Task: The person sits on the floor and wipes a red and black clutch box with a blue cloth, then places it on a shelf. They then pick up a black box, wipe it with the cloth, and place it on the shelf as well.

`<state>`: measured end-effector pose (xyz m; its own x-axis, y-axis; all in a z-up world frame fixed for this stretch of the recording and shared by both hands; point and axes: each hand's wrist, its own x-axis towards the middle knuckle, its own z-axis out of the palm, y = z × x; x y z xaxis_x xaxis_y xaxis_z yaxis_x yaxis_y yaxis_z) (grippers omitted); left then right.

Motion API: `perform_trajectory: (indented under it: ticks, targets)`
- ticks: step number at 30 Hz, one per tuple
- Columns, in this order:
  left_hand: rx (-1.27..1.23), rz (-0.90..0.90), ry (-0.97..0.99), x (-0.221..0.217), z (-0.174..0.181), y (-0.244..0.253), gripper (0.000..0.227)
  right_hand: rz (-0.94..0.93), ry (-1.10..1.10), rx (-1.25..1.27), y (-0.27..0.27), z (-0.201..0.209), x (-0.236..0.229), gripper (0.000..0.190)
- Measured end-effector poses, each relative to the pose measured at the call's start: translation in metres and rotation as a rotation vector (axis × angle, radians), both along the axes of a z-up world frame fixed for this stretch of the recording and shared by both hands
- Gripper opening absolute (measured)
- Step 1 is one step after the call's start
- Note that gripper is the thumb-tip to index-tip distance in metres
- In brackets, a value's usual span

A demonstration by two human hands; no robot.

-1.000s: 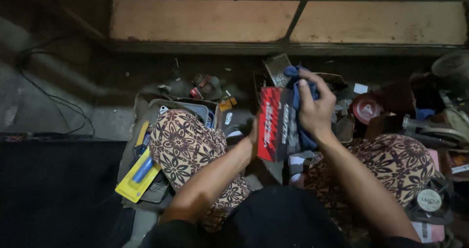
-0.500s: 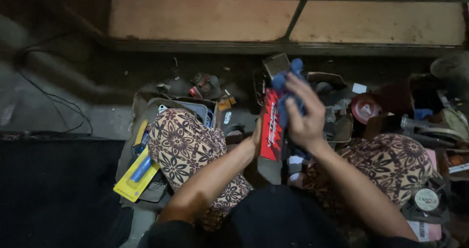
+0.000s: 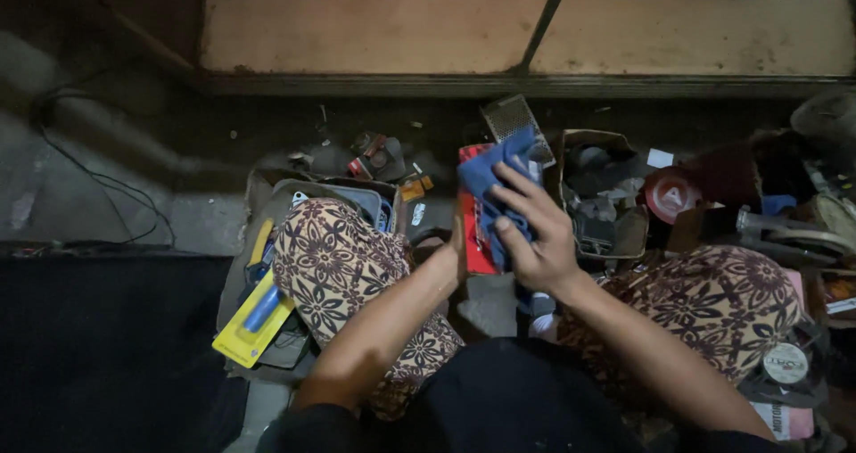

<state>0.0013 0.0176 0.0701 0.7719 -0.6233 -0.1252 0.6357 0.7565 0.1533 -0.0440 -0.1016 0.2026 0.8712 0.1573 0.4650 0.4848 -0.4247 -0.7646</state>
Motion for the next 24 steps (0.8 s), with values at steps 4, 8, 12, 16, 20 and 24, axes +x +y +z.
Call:
perform_trajectory:
  ticks: [4,8,12,16,20,24]
  targets:
    - [0.025,-0.006,0.077,-0.005,-0.044,-0.013,0.062,-0.089,-0.003,0.018,-0.005,0.004,0.017,0.036]
    - [0.038,0.001,0.035,-0.002,-0.062,-0.007,0.058,-0.26,0.093,0.098,-0.015,-0.011,0.035,0.033]
    - [0.041,0.037,0.028,0.001,-0.056,0.008,0.058,-0.295,0.143,0.11,-0.017,-0.03,0.026,0.033]
    - [0.034,0.121,0.003,0.012,-0.048,0.019,0.059,-0.141,0.157,0.053,-0.003,-0.019,-0.002,0.036]
    - [-0.07,0.075,0.106,0.008,-0.006,0.009,0.069,0.052,0.05,0.049,0.006,0.008,-0.01,0.033]
    - [-0.068,-0.049,0.187,-0.008,0.023,-0.003,0.063,0.006,-0.097,-0.039,-0.004,0.003,0.013,0.029]
